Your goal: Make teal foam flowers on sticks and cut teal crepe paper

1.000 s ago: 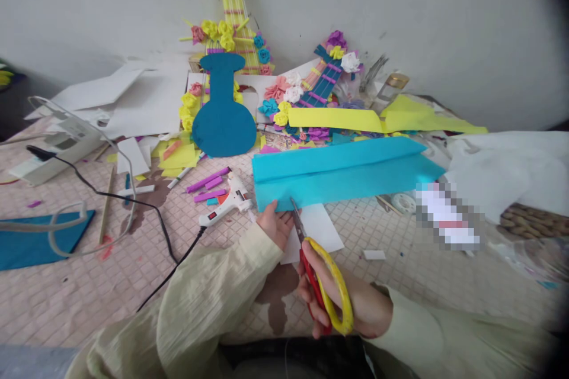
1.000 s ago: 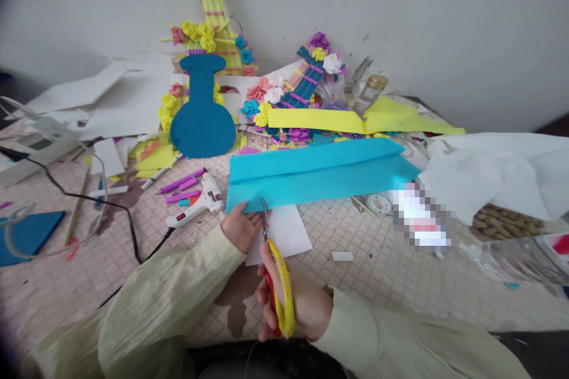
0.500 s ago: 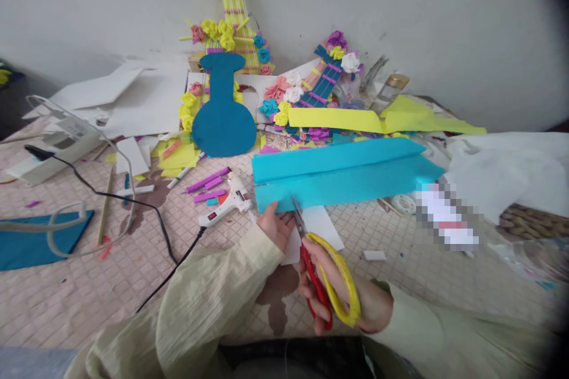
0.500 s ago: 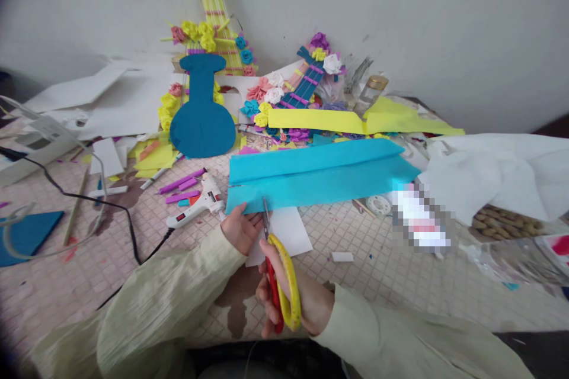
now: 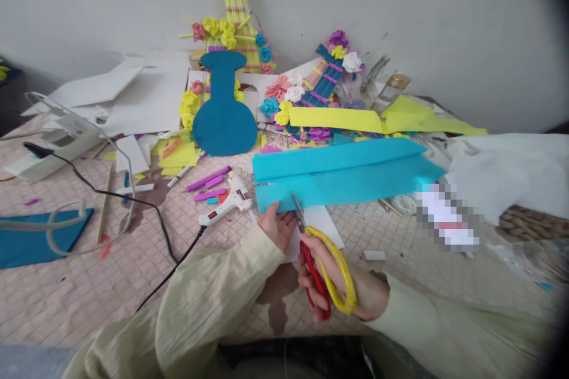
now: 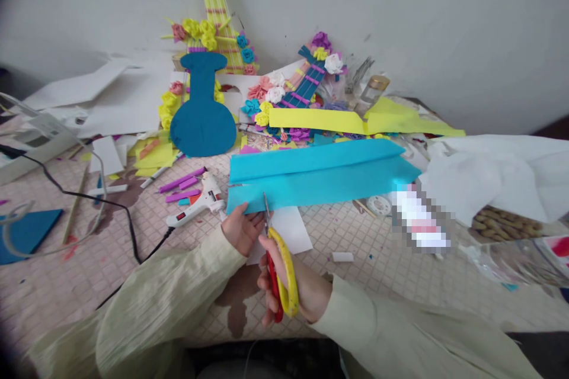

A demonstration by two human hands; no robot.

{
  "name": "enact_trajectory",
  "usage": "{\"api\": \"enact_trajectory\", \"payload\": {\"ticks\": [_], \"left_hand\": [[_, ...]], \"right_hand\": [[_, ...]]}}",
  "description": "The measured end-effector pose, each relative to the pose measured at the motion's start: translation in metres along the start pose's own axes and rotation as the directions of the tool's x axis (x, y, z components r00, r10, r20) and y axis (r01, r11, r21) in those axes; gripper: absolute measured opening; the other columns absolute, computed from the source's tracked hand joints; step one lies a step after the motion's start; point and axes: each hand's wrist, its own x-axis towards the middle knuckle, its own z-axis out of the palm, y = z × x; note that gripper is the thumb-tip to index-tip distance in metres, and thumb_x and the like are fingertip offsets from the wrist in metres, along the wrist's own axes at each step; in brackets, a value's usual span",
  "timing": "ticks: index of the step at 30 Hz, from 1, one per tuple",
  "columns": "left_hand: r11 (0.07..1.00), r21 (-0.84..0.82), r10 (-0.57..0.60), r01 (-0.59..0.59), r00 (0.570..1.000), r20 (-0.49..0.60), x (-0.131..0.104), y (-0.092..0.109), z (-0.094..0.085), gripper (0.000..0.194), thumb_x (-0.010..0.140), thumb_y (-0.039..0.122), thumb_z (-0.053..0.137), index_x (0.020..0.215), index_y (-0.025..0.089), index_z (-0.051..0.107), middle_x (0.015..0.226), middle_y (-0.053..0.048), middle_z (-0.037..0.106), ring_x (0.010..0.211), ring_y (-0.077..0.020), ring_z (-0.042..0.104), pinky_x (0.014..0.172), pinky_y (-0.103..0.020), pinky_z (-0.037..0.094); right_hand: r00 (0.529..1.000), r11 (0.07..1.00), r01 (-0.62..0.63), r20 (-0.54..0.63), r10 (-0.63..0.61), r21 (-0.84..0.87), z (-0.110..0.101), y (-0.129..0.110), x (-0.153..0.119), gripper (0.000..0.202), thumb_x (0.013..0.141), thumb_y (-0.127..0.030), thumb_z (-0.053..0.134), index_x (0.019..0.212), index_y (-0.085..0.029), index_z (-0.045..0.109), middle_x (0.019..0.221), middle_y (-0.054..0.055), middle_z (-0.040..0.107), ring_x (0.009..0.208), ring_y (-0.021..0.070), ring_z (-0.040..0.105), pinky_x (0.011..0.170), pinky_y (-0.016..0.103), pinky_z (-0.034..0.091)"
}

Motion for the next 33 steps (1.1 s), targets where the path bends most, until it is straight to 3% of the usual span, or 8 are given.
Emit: {"api": "enact_trajectory", "payload": {"ticks": [8, 18, 33], "left_hand": [[1.0, 0.0, -0.001, 0.001, 1.0, 0.005, 0.0004, -0.0008, -0.0024, 0.013, 0.082, 0.017, 0.038, 0.085, 0.013, 0.05, 0.071, -0.007, 0.06, 0.061, -0.016, 0.06, 0.065, -0.028, 0.049], [1.0, -0.005, -0.01, 0.01, 1.0, 0.009, -0.0003, 0.0001, -0.0011, 0.018, 0.081, 0.017, 0.039, 0.091, 0.011, 0.052, 0.068, -0.007, 0.06, 0.061, -0.0169, 0.06, 0.067, -0.028, 0.048], [1.0, -0.007, -0.014, 0.014, 1.0, 0.012, -0.0016, 0.0003, -0.0003, 0.012, 0.08, 0.016, 0.04, 0.084, 0.013, 0.051, 0.07, -0.008, 0.061, 0.062, -0.0168, 0.06, 0.067, -0.029, 0.048]], "right_hand": [[0.999, 0.997, 0.034, 0.02, -0.032, -0.067, -0.0019, -0.0037, -0.0017, 0.047, 0.076, -0.062, 0.034, 0.094, -0.02, 0.044, 0.056, -0.007, 0.048, 0.03, 0.0042, 0.038, 0.035, 0.024, 0.046], [0.999, 0.996, 0.039, 0.013, -0.038, -0.077, -0.0028, -0.0017, -0.0019, 0.047, 0.076, -0.063, 0.036, 0.089, -0.019, 0.044, 0.058, -0.006, 0.05, 0.029, 0.0032, 0.037, 0.033, 0.021, 0.042], [0.999, 0.995, 0.032, 0.019, -0.031, -0.094, -0.0057, 0.0004, -0.0006, 0.047, 0.077, -0.066, 0.029, 0.079, -0.02, 0.039, 0.05, -0.007, 0.047, 0.03, 0.0037, 0.038, 0.036, 0.022, 0.047]]}}
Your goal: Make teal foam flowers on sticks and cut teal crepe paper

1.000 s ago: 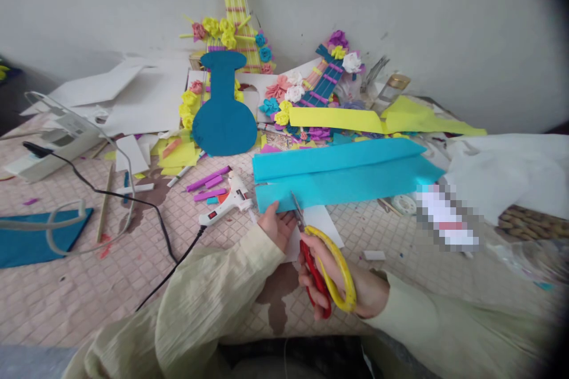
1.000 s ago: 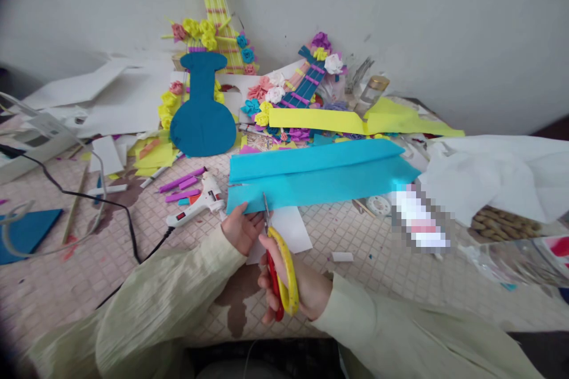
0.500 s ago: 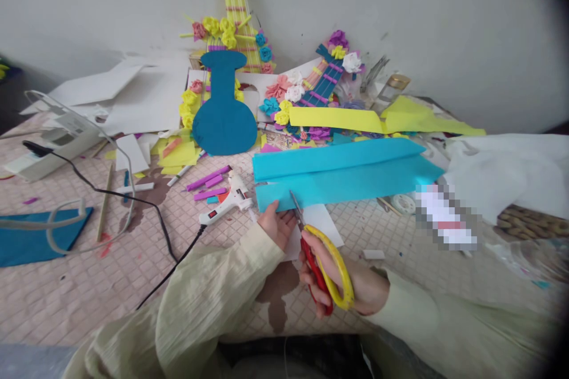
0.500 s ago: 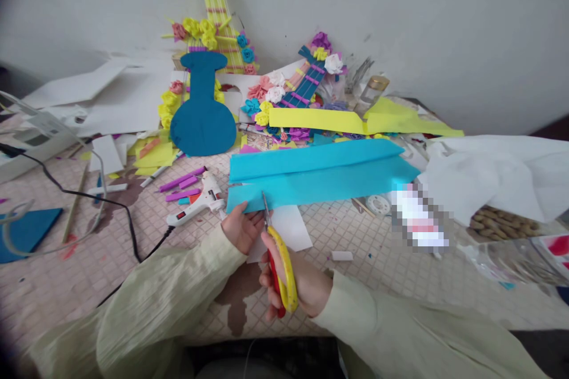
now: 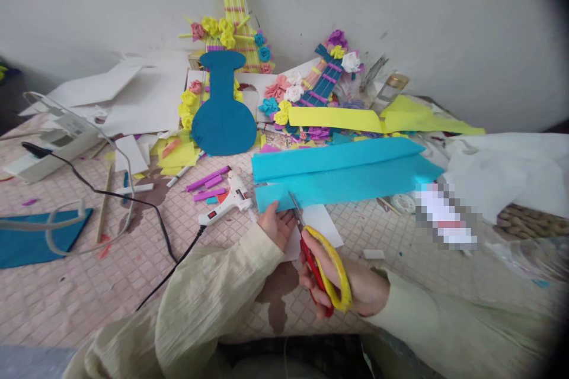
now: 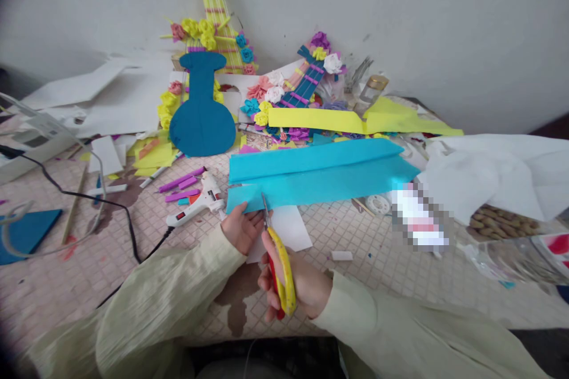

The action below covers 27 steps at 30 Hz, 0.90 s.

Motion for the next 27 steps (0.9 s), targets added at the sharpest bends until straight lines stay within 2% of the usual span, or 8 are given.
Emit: {"api": "enact_trajectory", "payload": {"ticks": [4, 12, 21, 27], "left_hand": [[1.0, 0.002, -0.007, 0.007, 1.0, 0.003, 0.001, 0.0, -0.001, 0.012, 0.079, 0.016, 0.041, 0.082, 0.013, 0.052, 0.071, -0.009, 0.061, 0.063, -0.0172, 0.06, 0.068, -0.029, 0.047], [1.0, -0.012, -0.006, 0.006, 1.0, 0.003, 0.0, -0.001, -0.002, 0.011, 0.08, 0.016, 0.041, 0.078, 0.014, 0.052, 0.07, -0.007, 0.059, 0.063, -0.0162, 0.059, 0.068, -0.027, 0.046], [1.0, -0.024, -0.006, 0.005, 1.0, -0.009, -0.003, 0.0, 0.0, 0.012, 0.079, 0.016, 0.04, 0.073, 0.015, 0.051, 0.066, -0.006, 0.058, 0.059, -0.015, 0.057, 0.064, -0.026, 0.047], [1.0, -0.027, -0.006, 0.006, 1.0, -0.018, -0.001, 0.001, 0.0, 0.011, 0.079, 0.016, 0.041, 0.075, 0.014, 0.051, 0.067, -0.007, 0.058, 0.06, -0.0157, 0.058, 0.067, -0.028, 0.048]], "right_hand": [[1.0, 0.999, 0.0, 0.011, 0.0, 0.043, -0.003, 0.0, 0.001, 0.046, 0.078, -0.063, 0.03, 0.085, -0.02, 0.043, 0.055, -0.005, 0.05, 0.03, 0.0036, 0.039, 0.034, 0.021, 0.045], [0.999, 1.0, -0.018, -0.03, 0.018, -0.007, 0.002, -0.01, 0.001, 0.044, 0.078, -0.06, 0.035, 0.096, -0.021, 0.045, 0.057, -0.006, 0.05, 0.029, 0.0033, 0.038, 0.032, 0.021, 0.043], [0.999, 0.999, -0.019, -0.029, 0.017, -0.048, 0.004, -0.014, 0.0, 0.045, 0.078, -0.059, 0.035, 0.098, -0.02, 0.044, 0.056, -0.007, 0.05, 0.028, 0.0026, 0.036, 0.033, 0.02, 0.044], [0.998, 0.998, -0.031, -0.049, 0.028, -0.06, 0.008, -0.019, -0.002, 0.045, 0.079, -0.059, 0.034, 0.1, -0.02, 0.042, 0.056, -0.007, 0.05, 0.027, 0.0023, 0.037, 0.032, 0.02, 0.044]]}}
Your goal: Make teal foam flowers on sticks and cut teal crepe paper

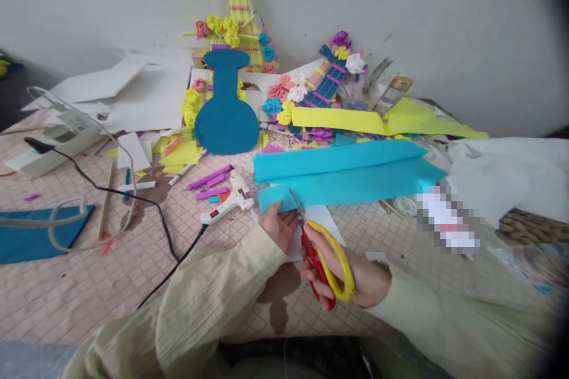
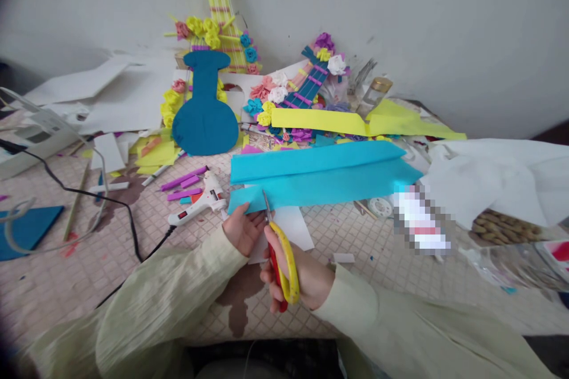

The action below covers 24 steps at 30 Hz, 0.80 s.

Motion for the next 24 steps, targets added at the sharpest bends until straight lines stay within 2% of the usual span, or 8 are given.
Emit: {"api": "enact_trajectory", "payload": {"ticks": [10, 18, 24], "left_hand": [[1.0, 0.017, -0.001, 0.001, 1.0, 0.016, -0.002, 0.0, 0.001, 0.014, 0.081, 0.016, 0.038, 0.079, 0.013, 0.052, 0.07, -0.009, 0.06, 0.062, -0.0164, 0.06, 0.067, -0.027, 0.048], [0.999, 0.034, -0.001, 0.0, 1.0, 0.024, -0.001, -0.001, -0.001, 0.013, 0.082, 0.016, 0.038, 0.081, 0.014, 0.051, 0.065, -0.006, 0.059, 0.059, -0.0158, 0.06, 0.066, -0.028, 0.049], [0.999, 0.04, 0.002, -0.003, 1.0, 0.025, 0.001, -0.001, -0.001, 0.014, 0.083, 0.017, 0.036, 0.083, 0.013, 0.05, 0.07, -0.008, 0.06, 0.062, -0.0166, 0.061, 0.066, -0.029, 0.05]], "right_hand": [[0.999, 0.999, -0.03, -0.019, 0.03, -0.011, -0.001, 0.002, 0.004, 0.042, 0.081, -0.057, 0.03, 0.095, -0.02, 0.043, 0.045, -0.009, 0.045, 0.026, 0.0045, 0.039, 0.03, 0.018, 0.042], [0.998, 0.998, 0.058, 0.026, -0.058, -0.006, -0.005, 0.003, 0.007, 0.045, 0.081, -0.059, 0.028, 0.094, -0.019, 0.044, 0.051, -0.007, 0.049, 0.029, 0.0036, 0.039, 0.035, 0.021, 0.047], [1.0, 1.0, 0.016, 0.028, -0.015, -0.02, -0.007, 0.004, 0.01, 0.041, 0.081, -0.057, 0.029, 0.09, -0.02, 0.044, 0.047, -0.008, 0.047, 0.028, 0.0039, 0.039, 0.033, 0.02, 0.045]]}}
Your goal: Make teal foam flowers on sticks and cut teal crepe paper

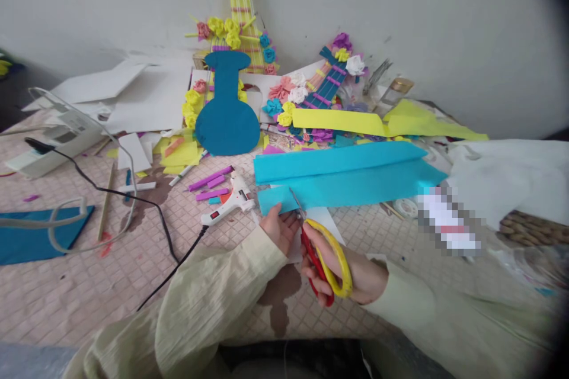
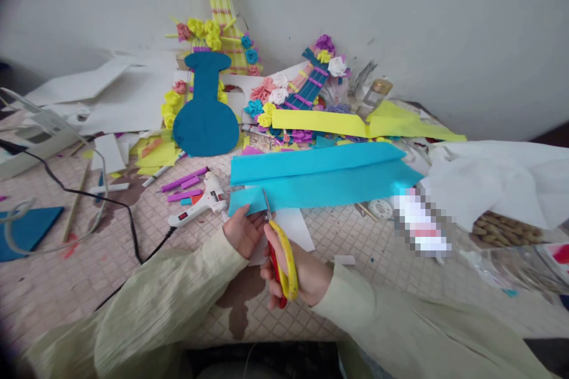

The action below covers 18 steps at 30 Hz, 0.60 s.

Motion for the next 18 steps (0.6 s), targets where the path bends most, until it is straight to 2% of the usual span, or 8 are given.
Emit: {"api": "enact_trajectory", "payload": {"ticks": [9, 18], "left_hand": [[1.0, -0.001, -0.012, 0.012, 1.0, -0.02, -0.001, 0.001, 0.001, 0.014, 0.084, 0.016, 0.035, 0.077, 0.014, 0.047, 0.066, -0.006, 0.058, 0.057, -0.0141, 0.059, 0.063, -0.026, 0.049], [1.0, -0.002, -0.024, 0.024, 0.999, -0.035, -0.003, 0.002, 0.003, 0.014, 0.085, 0.016, 0.035, 0.079, 0.015, 0.047, 0.066, -0.005, 0.059, 0.055, -0.0133, 0.059, 0.062, -0.025, 0.049]], "right_hand": [[1.0, 1.0, 0.002, 0.017, -0.002, 0.006, -0.008, 0.003, 0.006, 0.045, 0.079, -0.061, 0.028, 0.093, -0.021, 0.043, 0.051, -0.008, 0.049, 0.03, 0.004, 0.041, 0.035, 0.021, 0.046], [0.998, 0.997, -0.047, -0.051, 0.044, -0.066, 0.005, -0.014, -0.001, 0.05, 0.08, -0.062, 0.022, 0.098, -0.02, 0.04, 0.039, -0.01, 0.043, 0.025, 0.0064, 0.039, 0.031, 0.019, 0.041]]}}
